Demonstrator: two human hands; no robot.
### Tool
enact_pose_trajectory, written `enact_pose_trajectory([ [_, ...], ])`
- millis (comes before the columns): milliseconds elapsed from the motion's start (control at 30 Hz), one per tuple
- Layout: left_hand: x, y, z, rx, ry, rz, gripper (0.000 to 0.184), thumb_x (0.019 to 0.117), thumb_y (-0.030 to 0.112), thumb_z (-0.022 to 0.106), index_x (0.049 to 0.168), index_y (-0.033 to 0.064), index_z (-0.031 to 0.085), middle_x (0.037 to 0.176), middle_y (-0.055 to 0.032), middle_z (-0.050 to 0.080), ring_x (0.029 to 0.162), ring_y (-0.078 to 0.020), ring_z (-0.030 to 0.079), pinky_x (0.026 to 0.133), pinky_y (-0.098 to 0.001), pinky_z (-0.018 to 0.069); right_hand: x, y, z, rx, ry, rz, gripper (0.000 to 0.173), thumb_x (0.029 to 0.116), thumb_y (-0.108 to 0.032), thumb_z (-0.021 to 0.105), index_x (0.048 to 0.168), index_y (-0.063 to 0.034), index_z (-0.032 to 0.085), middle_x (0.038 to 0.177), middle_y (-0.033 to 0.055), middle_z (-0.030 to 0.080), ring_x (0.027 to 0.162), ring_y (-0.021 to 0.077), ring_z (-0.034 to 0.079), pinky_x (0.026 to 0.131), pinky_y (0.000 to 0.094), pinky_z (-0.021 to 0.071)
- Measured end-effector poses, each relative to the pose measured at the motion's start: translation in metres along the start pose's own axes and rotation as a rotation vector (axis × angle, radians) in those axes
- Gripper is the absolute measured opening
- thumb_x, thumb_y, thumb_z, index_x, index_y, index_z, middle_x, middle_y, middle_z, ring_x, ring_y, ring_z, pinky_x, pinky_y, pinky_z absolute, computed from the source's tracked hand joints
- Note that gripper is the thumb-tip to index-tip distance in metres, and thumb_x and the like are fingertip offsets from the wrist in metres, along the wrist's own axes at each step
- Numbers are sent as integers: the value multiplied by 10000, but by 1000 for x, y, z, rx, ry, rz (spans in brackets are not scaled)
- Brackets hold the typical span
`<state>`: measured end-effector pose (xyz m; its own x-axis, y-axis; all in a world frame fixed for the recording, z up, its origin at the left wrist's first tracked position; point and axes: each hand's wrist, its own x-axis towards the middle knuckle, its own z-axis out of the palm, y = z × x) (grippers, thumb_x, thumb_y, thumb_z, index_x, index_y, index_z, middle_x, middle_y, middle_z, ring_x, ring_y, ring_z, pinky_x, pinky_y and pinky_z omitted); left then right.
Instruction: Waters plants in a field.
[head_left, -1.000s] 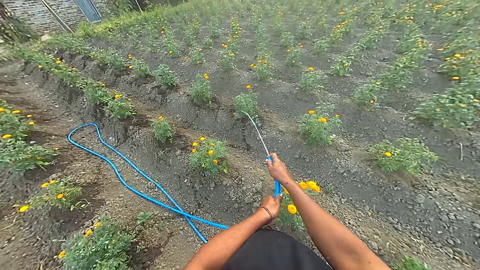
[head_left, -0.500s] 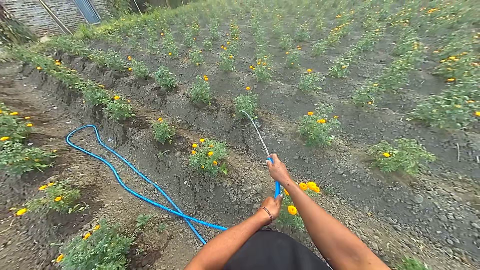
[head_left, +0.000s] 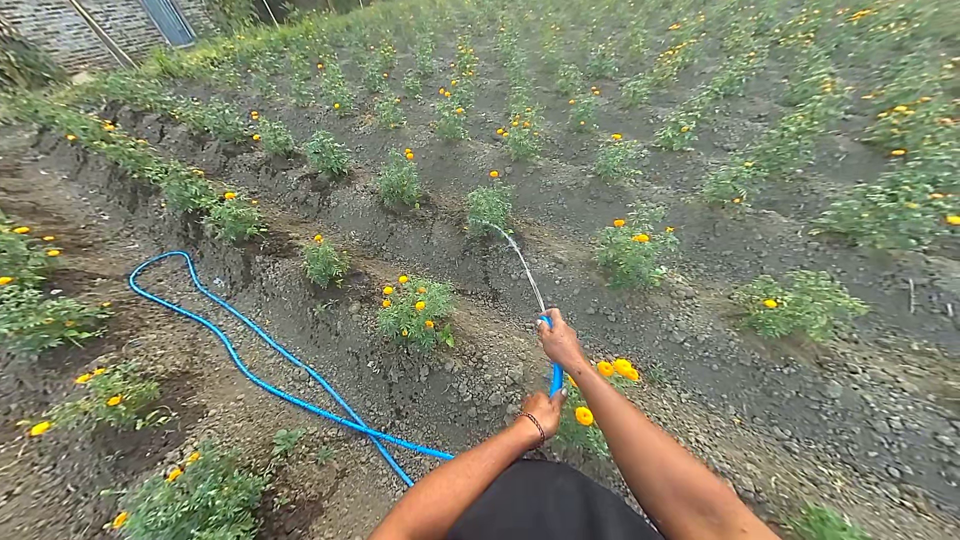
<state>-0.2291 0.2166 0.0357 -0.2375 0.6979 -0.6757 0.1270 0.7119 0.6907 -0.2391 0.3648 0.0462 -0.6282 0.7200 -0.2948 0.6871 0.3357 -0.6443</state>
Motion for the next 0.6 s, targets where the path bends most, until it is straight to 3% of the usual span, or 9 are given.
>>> enact_pose_trajectory([
  [300, 2, 3, 7, 18, -24, 29, 692, 1118, 515, 212, 1082, -63, 590, 916, -190, 580, 780, -298, 593, 771, -483, 506, -4, 9, -7, -12, 7, 30, 360, 1108, -198, 428, 1436, -61, 483, 1114, 231, 688, 1026, 374, 692, 919, 527, 528],
  [600, 4, 3, 9, -6, -34, 16, 683, 1115, 527, 201, 1047, -37, 580, 857, -143, 543, 702, -260, 553, 702, -443, 496, -5, 10, -9, -12, 5, 51, 365, 1108, -209, 427, 1444, -78, 480, 1126, 226, 689, 1037, 371, 693, 924, 526, 529],
])
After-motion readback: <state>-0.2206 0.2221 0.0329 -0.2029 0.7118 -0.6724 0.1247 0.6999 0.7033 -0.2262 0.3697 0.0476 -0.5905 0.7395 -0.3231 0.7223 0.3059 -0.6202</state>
